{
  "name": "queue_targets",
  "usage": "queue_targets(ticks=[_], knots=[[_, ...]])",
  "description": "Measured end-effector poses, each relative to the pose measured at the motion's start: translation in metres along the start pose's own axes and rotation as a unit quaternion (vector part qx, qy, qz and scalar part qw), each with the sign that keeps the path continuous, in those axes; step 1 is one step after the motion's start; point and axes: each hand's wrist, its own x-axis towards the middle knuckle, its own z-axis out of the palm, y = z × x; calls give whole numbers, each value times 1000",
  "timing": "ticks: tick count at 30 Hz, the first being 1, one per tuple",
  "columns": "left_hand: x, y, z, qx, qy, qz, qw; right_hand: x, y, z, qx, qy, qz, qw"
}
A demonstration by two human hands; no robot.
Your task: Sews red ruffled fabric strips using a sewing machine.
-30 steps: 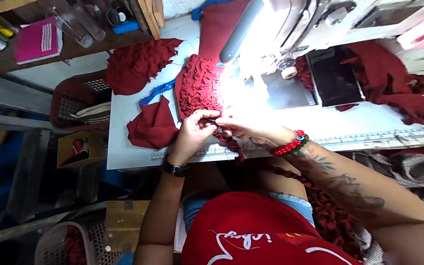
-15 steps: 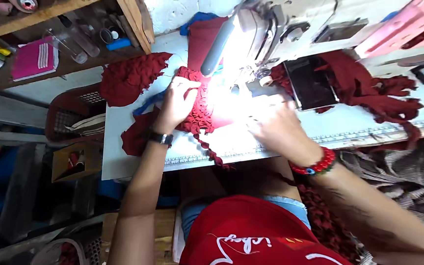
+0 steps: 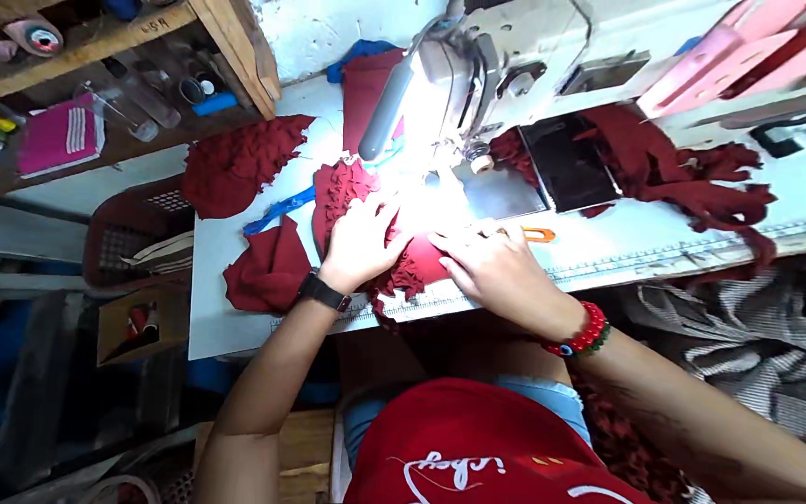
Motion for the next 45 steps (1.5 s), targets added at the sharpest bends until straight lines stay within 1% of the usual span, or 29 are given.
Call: queue_targets(ticks=[6, 10, 12, 13, 14, 15, 16, 17, 18, 19, 20, 21, 22, 24, 25, 28, 29, 31, 32, 33, 35, 37, 38, 39, 42, 43, 44, 45], knots=[[25, 11, 13, -21, -13, 13, 1000, -5, 16, -7, -17, -8, 30, 999], [35, 5, 16, -32, 10, 37, 999, 1, 21, -10, -15, -12, 42, 999], [34, 4, 14, -37, 25, 36, 998, 3, 20, -11, -13, -14, 43, 999], [29, 8, 10, -53, 34, 21, 998, 3, 19, -12, -4, -10, 42, 999], [22, 15, 2, -95, 50, -6, 994, 3, 16, -13, 17, 7, 40, 999], [13, 24, -9, -173, 68, -36, 982, 3, 11, -15, 58, 32, 39, 997], [1, 36, -21, -295, 83, -63, 950, 4, 3, -17, 125, 57, 42, 990], [-10, 47, -28, -433, 83, -87, 893, 4, -8, -20, 215, 65, 54, 973], [-17, 56, -29, -555, 80, -100, 822, 3, -20, -21, 314, 57, 75, 945], [-22, 63, -30, -646, 73, -108, 752, 4, -31, -22, 409, 45, 97, 906], [-25, 69, -31, -701, 76, -112, 700, 5, -40, -21, 471, 44, 118, 873], [-27, 73, -30, -730, 82, -116, 668, 7, -46, -19, 499, 55, 133, 854], [-29, 75, -29, -745, 87, -125, 650, 7, -49, -17, 505, 68, 140, 849], [-30, 77, -27, -756, 95, -153, 629, 7, -48, -14, 497, 81, 133, 854], [-30, 78, -26, -757, 95, -164, 626, 6, -46, -14, 487, 79, 127, 861], [-31, 80, -21, -749, 107, -177, 629, 4, -42, -23, 454, 45, 128, 881], [-30, 83, -20, -743, 118, -179, 634, 4, -41, -27, 450, 30, 140, 881], [-31, 89, -18, -728, 131, -173, 650, 6, -38, -31, 472, 7, 165, 866], [-32, 89, -17, -720, 123, -160, 664, 7, -35, -32, 491, 0, 174, 854], [-33, 89, -15, -702, 114, -146, 688, 8, -32, -33, 509, -3, 181, 842], [-38, 86, -14, -656, 71, -114, 743, 10, -25, -38, 539, -2, 195, 819], [-40, 86, -17, -608, 27, -123, 784, 11, -18, -44, 545, 0, 211, 812], [-41, 87, -15, -581, 25, -129, 803, 12, -15, -46, 541, -1, 219, 812], [-41, 89, -10, -556, 41, -124, 821, 12, -13, -47, 538, -3, 223, 813], [-40, 92, 2, -462, 139, -94, 871, 14, -10, -49, 532, -7, 227, 816], [-39, 92, 5, -435, 163, -87, 881, 15, -10, -51, 535, -6, 228, 814], [-39, 91, 6, -431, 168, -87, 883, 16, -10, -53, 544, -4, 227, 808], [-38, 90, 4, -452, 157, -98, 873, 16, -10, -55, 556, -1, 226, 800]])
